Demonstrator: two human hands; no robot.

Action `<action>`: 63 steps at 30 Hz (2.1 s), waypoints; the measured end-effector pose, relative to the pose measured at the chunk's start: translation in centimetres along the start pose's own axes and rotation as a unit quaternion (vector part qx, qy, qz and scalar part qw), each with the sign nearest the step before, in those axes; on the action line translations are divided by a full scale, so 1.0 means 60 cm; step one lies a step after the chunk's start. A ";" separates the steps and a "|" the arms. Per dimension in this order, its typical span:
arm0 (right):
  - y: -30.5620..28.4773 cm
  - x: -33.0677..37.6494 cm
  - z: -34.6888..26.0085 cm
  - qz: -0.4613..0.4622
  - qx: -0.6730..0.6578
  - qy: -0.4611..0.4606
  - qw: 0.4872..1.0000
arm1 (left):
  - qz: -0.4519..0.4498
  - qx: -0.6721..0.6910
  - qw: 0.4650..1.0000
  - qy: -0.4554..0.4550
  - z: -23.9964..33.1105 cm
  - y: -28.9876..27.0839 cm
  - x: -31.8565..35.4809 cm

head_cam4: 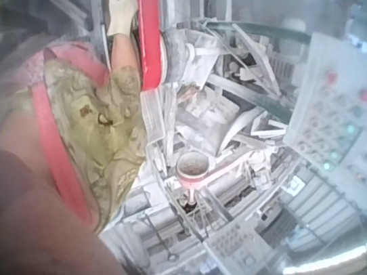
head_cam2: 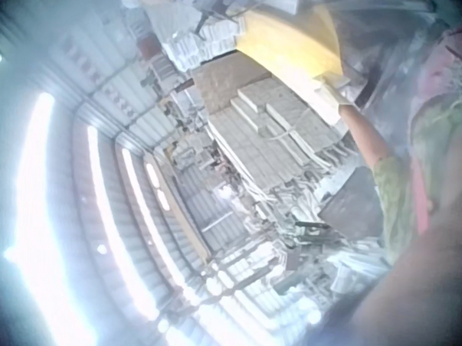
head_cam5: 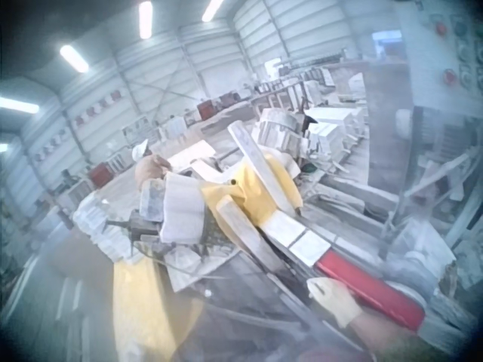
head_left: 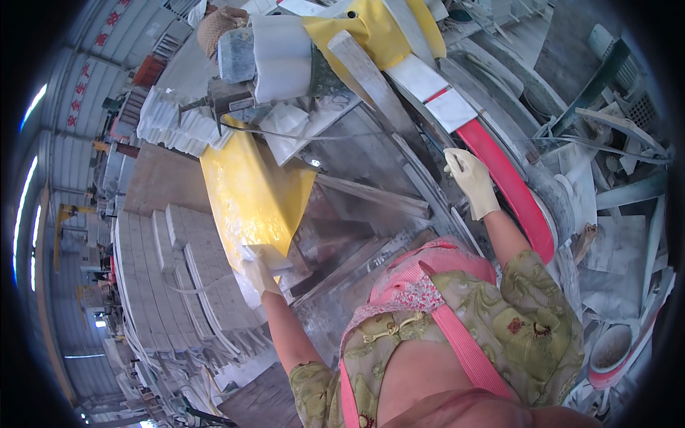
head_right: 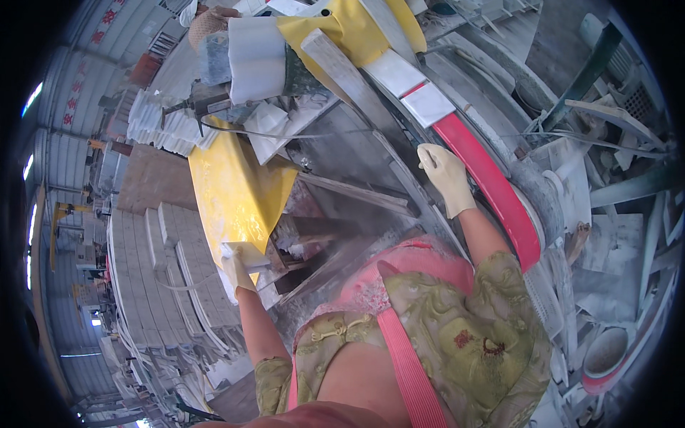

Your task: The person repeatedly sands small rectangular plaster pieces on a belt sander, flipping each piece to sand multiple edges and faces. The person stacks finished pieces on a yellow tray and continues the cycle with new pieces from a nearby pile.

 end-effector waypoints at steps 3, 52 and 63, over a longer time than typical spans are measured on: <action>0.001 -0.001 0.002 0.000 0.000 0.004 1.000 | 0.001 0.005 1.000 0.003 0.004 0.002 0.000; -0.008 0.005 -0.017 0.000 0.003 -0.011 1.000 | 0.028 -0.011 1.000 0.004 0.013 -0.001 0.012; -0.002 0.001 -0.004 0.001 0.009 -0.008 1.000 | 0.012 0.014 1.000 0.011 0.010 0.000 0.012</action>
Point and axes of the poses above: each hand's wrist, its own x-axis away from the middle knuckle, its own y-axis out of the palm, z = x × y, the point moved 5 cm from there along -x, towards the middle knuckle, and after that the axes turned 8 degrees about x, right-handed, at the moved point
